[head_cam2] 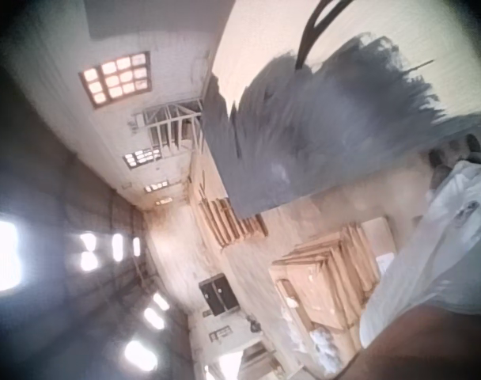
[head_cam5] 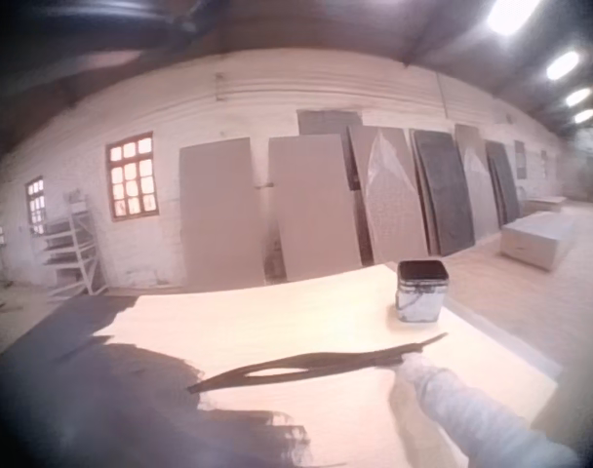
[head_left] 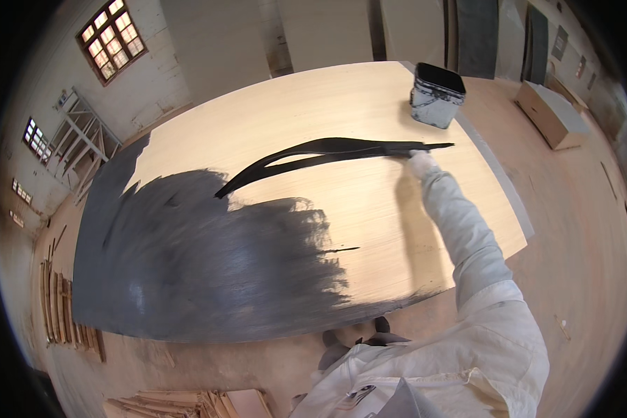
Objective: The person applies black paint to a large flat wooden board using a brush. They repeatedly dip the brush into a paint container and spread the paint across the surface in broad strokes, gradually covering more of the board.
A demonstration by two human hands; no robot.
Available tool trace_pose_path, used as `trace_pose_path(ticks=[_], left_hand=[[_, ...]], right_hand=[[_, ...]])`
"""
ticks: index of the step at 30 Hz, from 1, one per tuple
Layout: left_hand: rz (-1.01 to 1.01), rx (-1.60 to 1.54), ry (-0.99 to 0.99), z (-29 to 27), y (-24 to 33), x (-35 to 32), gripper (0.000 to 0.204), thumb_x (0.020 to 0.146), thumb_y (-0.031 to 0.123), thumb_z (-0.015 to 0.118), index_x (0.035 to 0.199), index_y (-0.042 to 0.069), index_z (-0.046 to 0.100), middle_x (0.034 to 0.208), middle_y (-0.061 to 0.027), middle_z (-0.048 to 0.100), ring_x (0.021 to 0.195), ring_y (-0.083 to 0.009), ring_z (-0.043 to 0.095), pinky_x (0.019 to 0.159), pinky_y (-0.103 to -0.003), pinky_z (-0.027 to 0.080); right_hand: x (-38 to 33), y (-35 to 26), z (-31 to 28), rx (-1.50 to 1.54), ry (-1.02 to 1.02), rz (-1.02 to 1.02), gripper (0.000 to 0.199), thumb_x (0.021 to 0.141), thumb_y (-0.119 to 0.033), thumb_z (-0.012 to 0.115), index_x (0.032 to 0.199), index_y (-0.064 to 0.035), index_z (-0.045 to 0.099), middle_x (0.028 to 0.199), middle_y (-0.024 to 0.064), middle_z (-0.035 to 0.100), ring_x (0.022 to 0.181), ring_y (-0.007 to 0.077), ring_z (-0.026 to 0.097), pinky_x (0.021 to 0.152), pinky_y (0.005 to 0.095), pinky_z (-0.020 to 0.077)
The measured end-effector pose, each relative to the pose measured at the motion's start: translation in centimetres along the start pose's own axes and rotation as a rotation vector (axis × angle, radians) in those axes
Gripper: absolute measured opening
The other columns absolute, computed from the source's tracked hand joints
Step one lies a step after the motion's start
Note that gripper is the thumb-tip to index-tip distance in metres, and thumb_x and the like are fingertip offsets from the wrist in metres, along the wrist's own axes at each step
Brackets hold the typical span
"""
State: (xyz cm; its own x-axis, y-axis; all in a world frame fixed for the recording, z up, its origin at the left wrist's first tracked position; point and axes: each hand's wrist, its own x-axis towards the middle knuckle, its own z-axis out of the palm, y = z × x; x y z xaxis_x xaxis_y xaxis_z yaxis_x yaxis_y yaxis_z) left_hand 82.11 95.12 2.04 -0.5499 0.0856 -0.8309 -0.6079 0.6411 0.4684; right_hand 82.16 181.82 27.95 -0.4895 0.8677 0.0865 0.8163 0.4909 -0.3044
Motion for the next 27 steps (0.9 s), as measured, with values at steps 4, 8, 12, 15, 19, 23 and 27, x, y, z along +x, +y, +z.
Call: trace_pose_path(ticks=[4, 8, 12, 15, 19, 23, 27], left_hand=[[-0.008, -0.018, 0.040, 0.1, 0.8, -0.9, 0.022, 0.095, 0.023, 0.058, 0.089, 0.005, 0.068, 0.081, -0.0099, 0.068, 0.072, -0.0247, 0.067, 0.062, -0.039, 0.053], [0.021, -0.010, -0.036, 3.1, 1.9, 0.2, 0.022, 0.095, 0.025, 0.057, 0.088, 0.005, 0.066, 0.081, -0.0098, 0.067, 0.072, -0.0253, 0.065, 0.063, -0.040, 0.053], [0.011, -0.042, -0.017, 4.5, 0.7, -0.5, 0.023, 0.095, 0.026, 0.056, 0.088, 0.006, 0.065, 0.081, -0.0097, 0.066, 0.073, -0.0260, 0.064, 0.064, -0.040, 0.052], [-0.001, -0.084, 0.009, 4.9, -0.5, -0.9, 0.024, 0.094, 0.027, 0.056, 0.087, 0.006, 0.064, 0.081, -0.0096, 0.065, 0.073, -0.0264, 0.063, 0.064, -0.041, 0.051], [-0.006, -0.117, -0.020, 5.3, -1.4, -0.5, 0.024, 0.094, 0.028, 0.055, 0.087, 0.007, 0.063, 0.081, -0.0095, 0.064, 0.073, -0.0271, 0.062, 0.065, -0.041, 0.050], [-0.047, -0.137, 0.021, 2.8, -4.2, -1.7, 0.025, 0.094, 0.030, 0.054, 0.086, 0.007, 0.062, 0.081, -0.0094, 0.063, 0.073, -0.0277, 0.061, 0.065, -0.042, 0.049], [-0.068, -0.155, 0.037, 2.0, -5.3, -1.6, 0.026, 0.094, 0.031, 0.053, 0.086, 0.008, 0.061, 0.081, -0.0092, 0.062, 0.073, -0.0283, 0.060, 0.066, -0.043, 0.049]], right_hand=[[-0.8, 8.8, -5.1, 0.007, -0.017, 0.077, 0.040, 0.100, -0.033, 0.062, 0.121, -0.0030, 0.077, 0.124, 0.0232, 0.075, 0.122, 0.0393, 0.069, 0.102, 0.0462, 0.0555], [-5.1, 19.0, -7.7, -0.122, 0.045, 0.185, 0.045, 0.098, -0.032, 0.057, 0.123, 0.0008, 0.075, 0.129, 0.0303, 0.069, 0.125, 0.0449, 0.064, 0.105, 0.0490, 0.0531], [-15.9, 16.7, -3.2, 0.126, 0.084, 0.109, 0.054, 0.097, -0.024, 0.060, 0.142, 0.0048, 0.062, 0.135, 0.0297, 0.068, 0.129, 0.0421, 0.064, 0.108, 0.0453, 0.0508], [-19.1, 8.4, -5.0, 0.242, -0.023, 0.097, 0.053, 0.095, -0.020, 0.058, 0.143, 0.0040, 0.062, 0.131, 0.0287, 0.071, 0.124, 0.0395, 0.068, 0.106, 0.0426, 0.0510], [-13.4, 6.2, -5.7, 0.223, -0.051, 0.016, 0.053, 0.093, -0.017, 0.059, 0.141, 0.0043, 0.063, 0.129, 0.0284, 0.072, 0.121, 0.0365, 0.070, 0.104, 0.0386, 0.0508], [-7.2, 1.4, -5.1, 0.236, -0.162, -0.056, 0.048, 0.094, -0.015, 0.058, 0.138, 0.0044, 0.065, 0.126, 0.0280, 0.073, 0.120, 0.0369, 0.070, 0.103, 0.0404, 0.0523], [-7.1, -9.7, 0.4, 0.113, -0.172, -0.298, 0.048, 0.100, -0.021, 0.054, 0.141, 0.0026, 0.063, 0.133, 0.0267, 0.071, 0.127, 0.0395, 0.066, 0.110, 0.0448, 0.0503]])
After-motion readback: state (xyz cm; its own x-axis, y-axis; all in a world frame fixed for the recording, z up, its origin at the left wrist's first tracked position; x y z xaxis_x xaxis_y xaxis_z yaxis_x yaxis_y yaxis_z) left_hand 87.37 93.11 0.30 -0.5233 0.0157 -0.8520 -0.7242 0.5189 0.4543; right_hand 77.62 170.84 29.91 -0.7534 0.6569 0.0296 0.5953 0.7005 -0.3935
